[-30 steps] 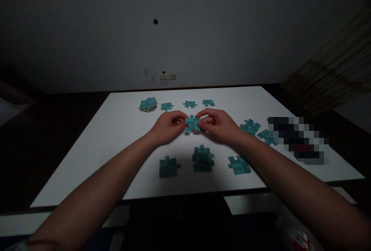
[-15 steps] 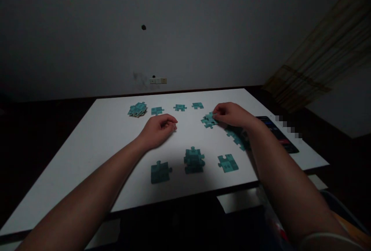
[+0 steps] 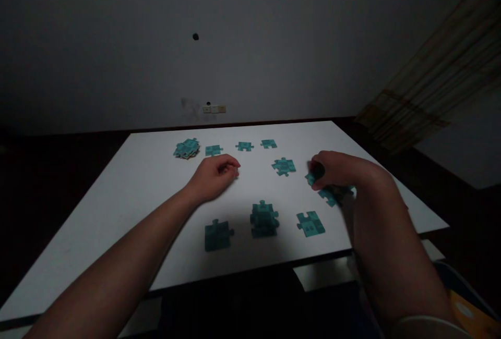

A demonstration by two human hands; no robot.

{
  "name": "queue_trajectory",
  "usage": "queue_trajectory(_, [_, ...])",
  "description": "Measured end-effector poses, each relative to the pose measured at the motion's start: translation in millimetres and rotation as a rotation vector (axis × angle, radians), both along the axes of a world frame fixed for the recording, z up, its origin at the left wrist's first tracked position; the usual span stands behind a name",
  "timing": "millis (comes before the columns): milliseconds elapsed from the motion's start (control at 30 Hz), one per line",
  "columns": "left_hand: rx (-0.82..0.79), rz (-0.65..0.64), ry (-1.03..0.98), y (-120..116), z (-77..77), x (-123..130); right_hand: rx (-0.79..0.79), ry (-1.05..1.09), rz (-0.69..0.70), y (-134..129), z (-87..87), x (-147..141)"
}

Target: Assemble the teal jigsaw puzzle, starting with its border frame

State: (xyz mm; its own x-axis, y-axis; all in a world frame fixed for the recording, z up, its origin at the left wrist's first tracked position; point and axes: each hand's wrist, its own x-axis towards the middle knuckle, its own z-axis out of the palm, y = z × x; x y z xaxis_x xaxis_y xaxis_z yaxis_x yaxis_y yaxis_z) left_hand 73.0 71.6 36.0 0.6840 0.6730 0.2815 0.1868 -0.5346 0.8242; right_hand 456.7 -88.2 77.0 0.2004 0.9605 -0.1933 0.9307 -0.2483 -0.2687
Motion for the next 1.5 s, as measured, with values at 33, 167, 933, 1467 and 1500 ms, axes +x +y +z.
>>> queue_trajectory(33, [0.003, -0.003, 0.004, -0.4, 0.3, 0.1, -0.051, 0.028, 0.001, 1.5, 1.5, -2.1])
queue_trajectory(167, [0.017, -0.002, 0.014, -0.8, 0.6, -0.2, -0.07, 0.069, -0.004, 4.0, 11.0, -9.7])
queue_trajectory(933, [0.059, -0.076, 0.048, -14.4, 16.1, 0.2, 0.425, 1.14, 0.036, 48.9, -27.4, -148.6])
queue_trajectory(1467, [-0.079, 0.027, -0.07, -9.8, 6.5, 7.0, 0.195, 1.24, 0.042, 45.1, -32.7, -148.5])
queue_trajectory(1500, [-0.08, 0.028, -0.068, -9.8, 6.1, 7.1, 0.19, 1.235, 0.047, 44.8, -32.6, -148.5])
